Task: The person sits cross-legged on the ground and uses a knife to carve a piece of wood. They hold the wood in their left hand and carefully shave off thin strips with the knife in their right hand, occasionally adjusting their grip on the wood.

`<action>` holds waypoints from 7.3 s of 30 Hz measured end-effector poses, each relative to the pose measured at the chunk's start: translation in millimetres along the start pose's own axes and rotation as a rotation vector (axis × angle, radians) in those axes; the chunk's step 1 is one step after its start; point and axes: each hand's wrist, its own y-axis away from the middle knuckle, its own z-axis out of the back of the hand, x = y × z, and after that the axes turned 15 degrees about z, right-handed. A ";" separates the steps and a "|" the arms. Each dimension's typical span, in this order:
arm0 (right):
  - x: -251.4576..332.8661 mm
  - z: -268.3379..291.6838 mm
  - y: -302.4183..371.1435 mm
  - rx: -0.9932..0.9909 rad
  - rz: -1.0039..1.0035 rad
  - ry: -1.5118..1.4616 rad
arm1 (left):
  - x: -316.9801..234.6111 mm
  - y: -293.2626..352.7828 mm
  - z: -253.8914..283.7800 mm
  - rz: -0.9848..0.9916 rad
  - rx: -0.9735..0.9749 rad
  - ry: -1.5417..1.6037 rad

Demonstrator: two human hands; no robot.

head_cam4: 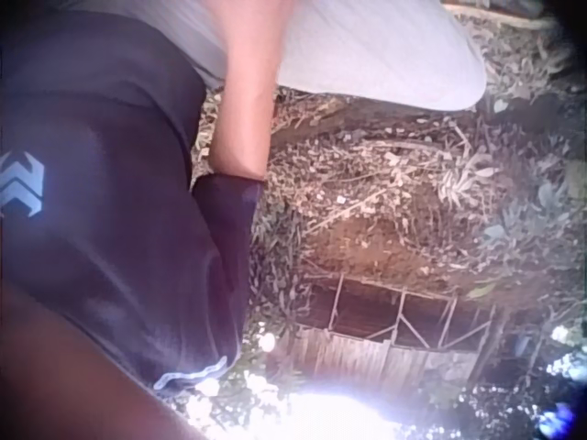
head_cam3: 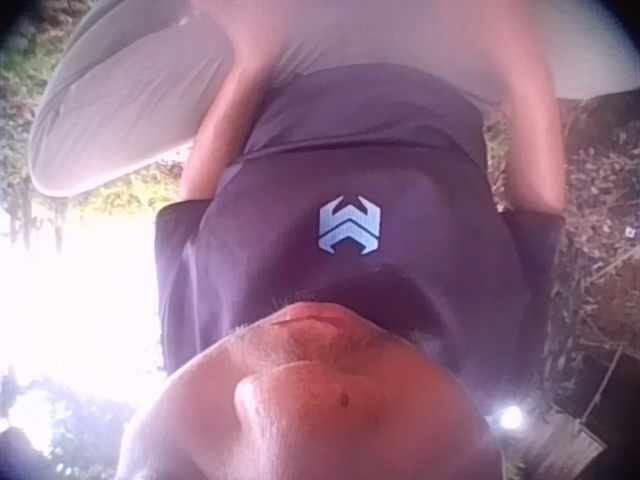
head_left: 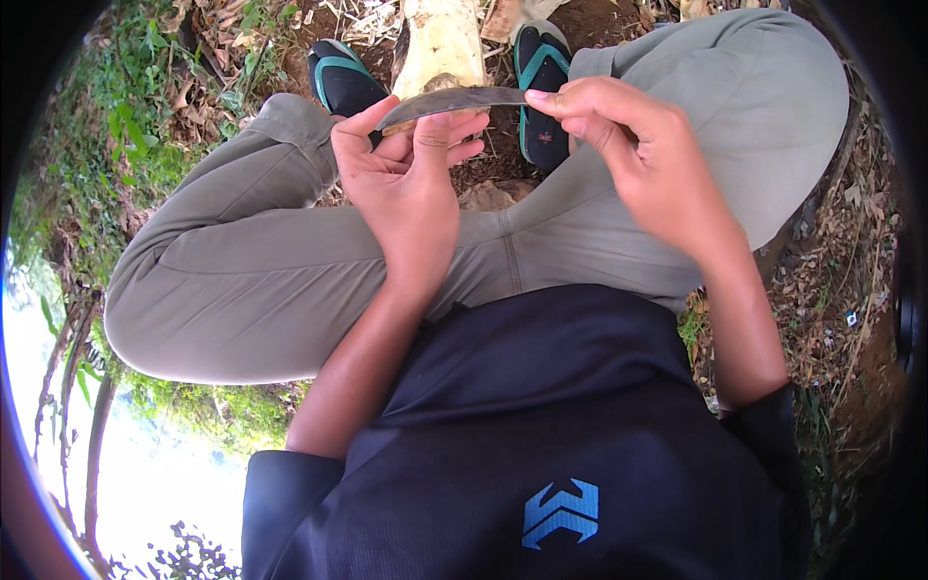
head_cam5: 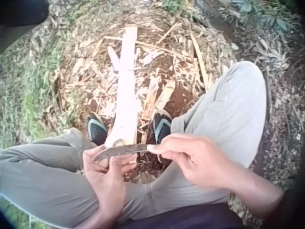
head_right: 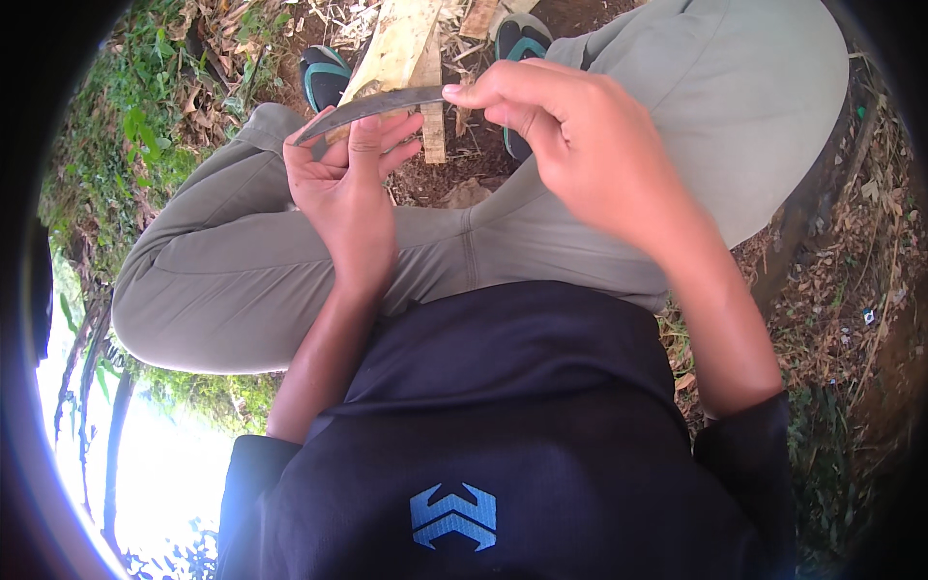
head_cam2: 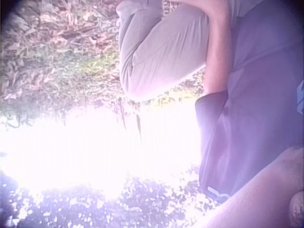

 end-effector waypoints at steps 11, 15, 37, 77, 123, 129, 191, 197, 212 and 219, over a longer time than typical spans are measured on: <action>-18.6 38.5 -36.0 0.331 -0.069 -0.192 | 0.5 0.1 1.0 -0.002 -0.015 0.025; -8.1 40.5 -35.1 0.298 -0.180 -0.236 | -4.0 -1.6 -1.9 -0.010 -0.014 0.034; 67.9 53.6 6.6 0.242 0.050 0.675 | -5.4 -0.6 -4.5 0.028 0.010 0.069; 132.9 -28.1 10.5 0.628 0.034 1.739 | 5.3 4.5 -7.7 0.075 0.048 0.122; 117.7 26.7 2.5 0.468 0.065 1.303 | 3.5 7.9 -8.6 0.075 0.053 0.076; 123.6 23.0 -5.8 0.585 0.092 1.339 | 6.9 8.0 -6.3 0.077 0.034 0.089; 78.2 -36.1 26.2 0.426 0.142 1.494 | 15.5 11.7 6.7 0.082 -0.069 -0.054; 92.3 -40.9 17.4 0.454 0.160 1.499 | 10.3 11.5 13.7 0.034 -0.096 -0.079; 83.5 28.0 -37.7 0.357 0.291 0.990 | -12.0 -2.3 -4.1 -0.057 -0.071 0.083; 74.7 13.4 -23.6 0.348 0.364 1.011 | 38.1 -41.3 17.3 -0.199 -0.144 -0.073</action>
